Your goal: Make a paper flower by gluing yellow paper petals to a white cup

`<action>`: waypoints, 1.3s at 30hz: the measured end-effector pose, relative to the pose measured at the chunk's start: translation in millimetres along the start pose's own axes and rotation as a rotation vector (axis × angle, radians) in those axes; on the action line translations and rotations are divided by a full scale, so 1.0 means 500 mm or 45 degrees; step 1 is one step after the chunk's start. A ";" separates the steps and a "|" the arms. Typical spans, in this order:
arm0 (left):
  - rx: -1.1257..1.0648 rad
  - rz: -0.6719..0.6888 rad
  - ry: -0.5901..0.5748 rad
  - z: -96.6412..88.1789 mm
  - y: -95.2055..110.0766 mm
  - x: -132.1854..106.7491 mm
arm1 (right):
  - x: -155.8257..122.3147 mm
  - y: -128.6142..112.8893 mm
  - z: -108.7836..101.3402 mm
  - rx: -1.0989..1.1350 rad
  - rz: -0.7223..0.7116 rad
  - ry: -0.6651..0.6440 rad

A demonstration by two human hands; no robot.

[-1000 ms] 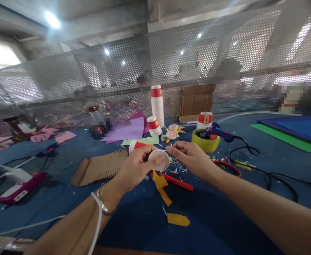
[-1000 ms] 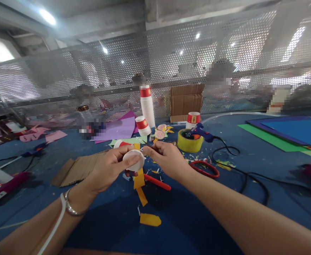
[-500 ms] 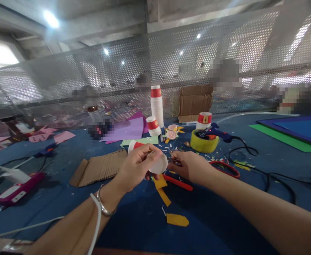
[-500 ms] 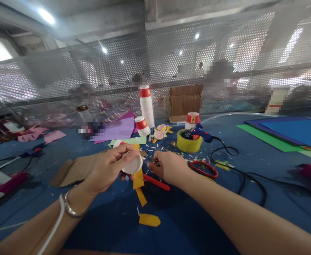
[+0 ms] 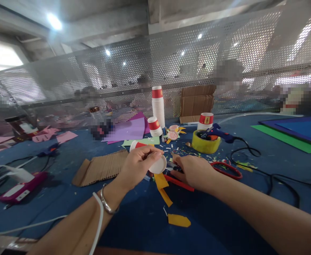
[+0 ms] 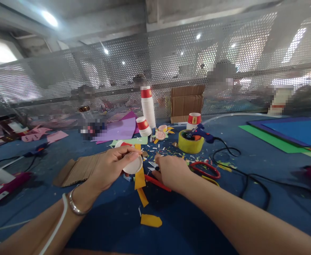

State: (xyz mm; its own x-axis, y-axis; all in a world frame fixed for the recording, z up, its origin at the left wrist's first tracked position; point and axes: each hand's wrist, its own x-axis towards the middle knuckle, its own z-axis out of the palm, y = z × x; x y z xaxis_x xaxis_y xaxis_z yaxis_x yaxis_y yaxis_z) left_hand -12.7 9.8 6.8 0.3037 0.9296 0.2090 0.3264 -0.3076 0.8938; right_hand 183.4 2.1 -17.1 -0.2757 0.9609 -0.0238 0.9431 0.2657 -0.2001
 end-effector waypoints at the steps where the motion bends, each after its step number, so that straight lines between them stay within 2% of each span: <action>1: 0.025 0.013 0.014 -0.001 -0.002 0.002 | -0.001 -0.001 -0.001 -0.008 0.001 -0.002; 9: 0.202 -0.028 -0.005 -0.009 -0.005 0.005 | -0.009 -0.003 -0.008 -0.084 -0.016 0.031; 17: 0.143 -0.037 -0.012 -0.006 -0.015 0.010 | -0.013 0.002 -0.013 -0.169 -0.019 0.087; 21: 0.076 -0.074 -0.066 -0.005 -0.013 0.012 | -0.010 0.005 -0.024 -0.193 0.002 0.130; 24: 0.053 -0.108 -0.131 -0.005 -0.018 0.014 | -0.009 0.008 -0.035 -0.086 -0.008 0.283; 26: 0.051 -0.116 -0.159 -0.005 -0.022 0.015 | -0.009 0.008 -0.038 0.093 -0.072 0.392; 28: 0.035 -0.114 -0.175 -0.003 -0.024 0.015 | -0.010 0.008 -0.037 0.284 -0.154 0.423; 32: -0.126 -0.089 -0.227 0.001 -0.023 0.014 | -0.011 0.006 -0.025 0.413 -0.236 0.421; 39: -0.645 -0.212 -0.386 0.001 -0.018 0.009 | -0.007 0.014 -0.019 0.390 -0.275 0.593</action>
State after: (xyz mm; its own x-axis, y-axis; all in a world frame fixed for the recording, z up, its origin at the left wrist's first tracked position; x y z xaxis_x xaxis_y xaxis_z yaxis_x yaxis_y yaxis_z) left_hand -14.0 16.8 -0.2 0.5506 0.8348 -0.0054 -0.0519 0.0406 0.9978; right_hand 192.5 1.2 -9.3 -0.2790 0.8389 0.4673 0.7592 0.4907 -0.4276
